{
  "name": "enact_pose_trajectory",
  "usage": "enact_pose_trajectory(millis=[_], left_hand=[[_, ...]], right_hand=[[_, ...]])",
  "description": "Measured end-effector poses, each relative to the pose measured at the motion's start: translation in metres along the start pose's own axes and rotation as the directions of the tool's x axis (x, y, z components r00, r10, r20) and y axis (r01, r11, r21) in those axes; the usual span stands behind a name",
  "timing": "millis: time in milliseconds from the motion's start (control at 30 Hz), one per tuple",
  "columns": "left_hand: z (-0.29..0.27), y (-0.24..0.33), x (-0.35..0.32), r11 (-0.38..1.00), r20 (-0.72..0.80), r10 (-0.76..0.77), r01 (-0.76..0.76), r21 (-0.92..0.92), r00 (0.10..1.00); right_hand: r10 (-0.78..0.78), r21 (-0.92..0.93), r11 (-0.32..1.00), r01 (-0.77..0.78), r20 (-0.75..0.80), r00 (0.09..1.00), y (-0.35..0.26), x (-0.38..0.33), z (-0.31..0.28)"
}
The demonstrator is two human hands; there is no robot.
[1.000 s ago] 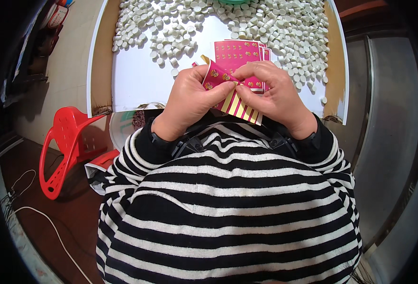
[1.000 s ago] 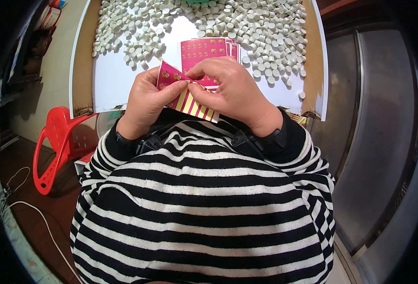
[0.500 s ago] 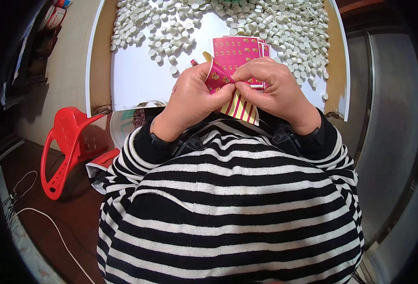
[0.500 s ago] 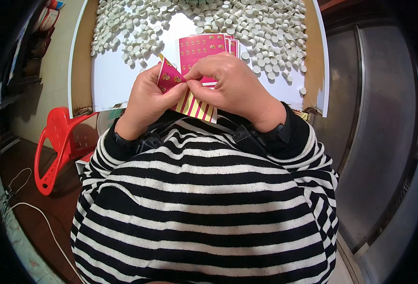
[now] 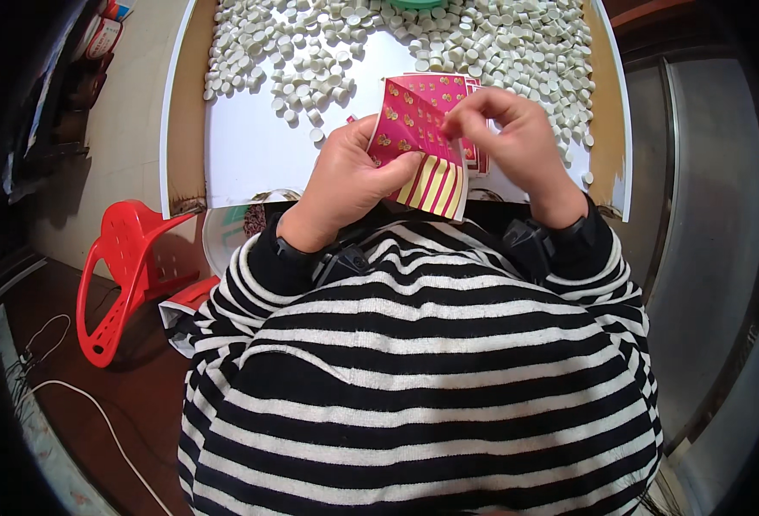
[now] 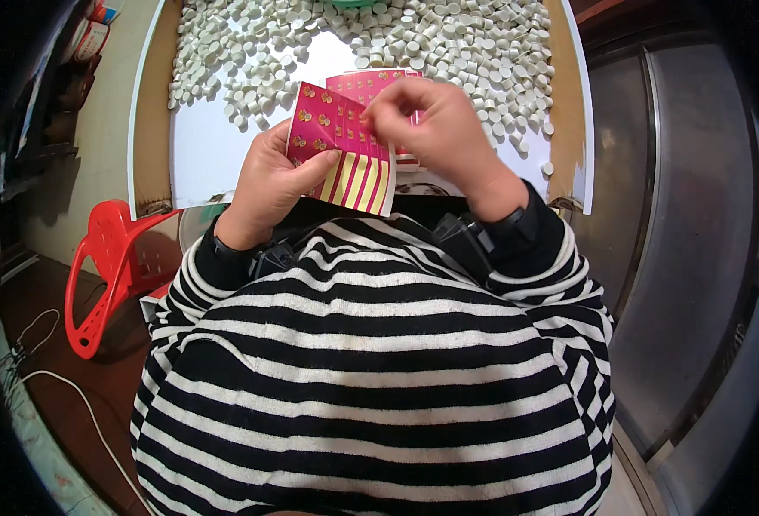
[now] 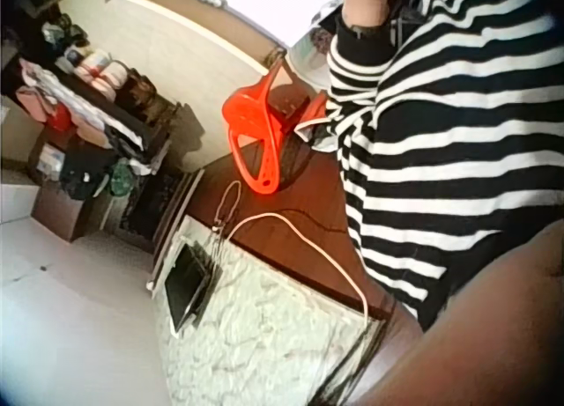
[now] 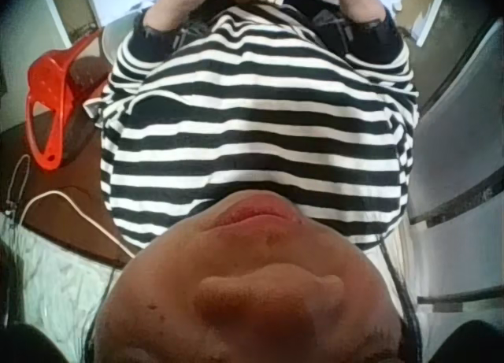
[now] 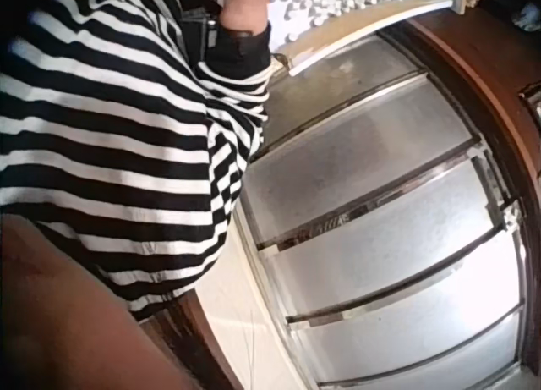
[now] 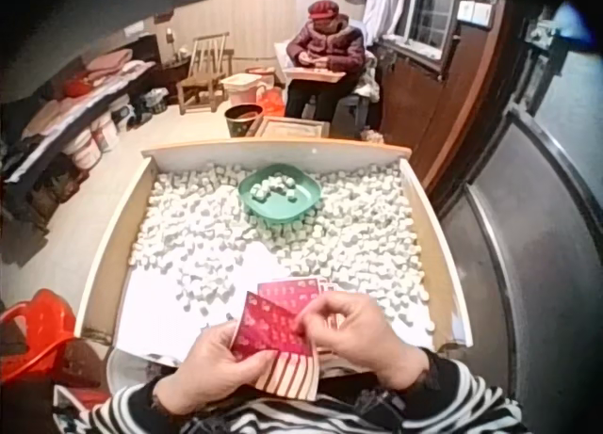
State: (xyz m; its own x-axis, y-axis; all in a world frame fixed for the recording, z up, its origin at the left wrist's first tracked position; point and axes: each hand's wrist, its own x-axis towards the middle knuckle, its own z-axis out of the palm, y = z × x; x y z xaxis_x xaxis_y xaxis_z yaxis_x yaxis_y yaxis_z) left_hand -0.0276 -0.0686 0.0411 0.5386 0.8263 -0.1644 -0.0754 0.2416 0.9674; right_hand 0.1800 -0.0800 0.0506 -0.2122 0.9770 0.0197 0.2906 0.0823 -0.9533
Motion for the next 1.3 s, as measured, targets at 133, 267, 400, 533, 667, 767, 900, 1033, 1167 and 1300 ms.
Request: enact_pose_trajectory(millis=[133,267,400,533,667,767,900,1033,1167,1300], left_hand=[[0.002,-0.004,0.003,0.998,-0.057,-0.021,0.017,-0.060,0.998],[0.002,-0.006,0.007,0.997,-0.046,-0.006,0.003,-0.080,0.999],[0.001,-0.007,0.008,1.000,-0.032,0.008,-0.008,-0.022,0.999],[0.000,-0.007,0.007,1.000,-0.026,0.017,-0.017,0.025,1.000],[-0.001,-0.008,0.008,0.999,-0.018,0.015,-0.015,0.034,1.000],[-0.001,-0.009,0.009,0.999,-0.013,0.019,-0.018,0.030,1.000],[0.000,-0.008,0.009,0.999,-0.007,-0.036,0.036,-0.026,0.999],[0.002,-0.008,0.014,0.958,-0.045,-0.238,0.227,-0.173,0.970],[0.005,-0.020,0.023,0.964,-0.104,-0.228,0.209,-0.166,0.968],[0.004,-0.010,0.024,0.797,-0.167,-0.017,0.114,0.593,0.986]], right_hand=[[0.051,0.223,0.975,-0.023,-0.120,0.991,0.001,0.003,-0.010],[-0.168,-0.164,0.972,0.169,0.020,0.986,-0.015,0.000,0.002],[-0.215,-0.126,0.969,0.212,-0.012,0.976,-0.006,-0.001,0.012],[-0.175,-0.120,0.977,0.174,0.007,0.985,-0.005,0.001,0.012],[-0.128,-0.116,0.985,0.128,0.004,0.992,-0.004,0.002,0.013],[-0.100,-0.146,0.984,0.097,-0.017,0.995,-0.003,0.002,0.013],[0.187,0.256,0.956,-0.146,-0.146,0.971,0.021,0.008,-0.004],[0.290,0.313,0.933,-0.180,-0.352,0.890,0.052,0.014,-0.053],[0.267,0.280,0.953,-0.117,-0.586,0.765,0.054,0.013,-0.075],[0.025,-0.005,0.999,-0.038,-0.661,0.750,0.038,0.007,-0.061]])
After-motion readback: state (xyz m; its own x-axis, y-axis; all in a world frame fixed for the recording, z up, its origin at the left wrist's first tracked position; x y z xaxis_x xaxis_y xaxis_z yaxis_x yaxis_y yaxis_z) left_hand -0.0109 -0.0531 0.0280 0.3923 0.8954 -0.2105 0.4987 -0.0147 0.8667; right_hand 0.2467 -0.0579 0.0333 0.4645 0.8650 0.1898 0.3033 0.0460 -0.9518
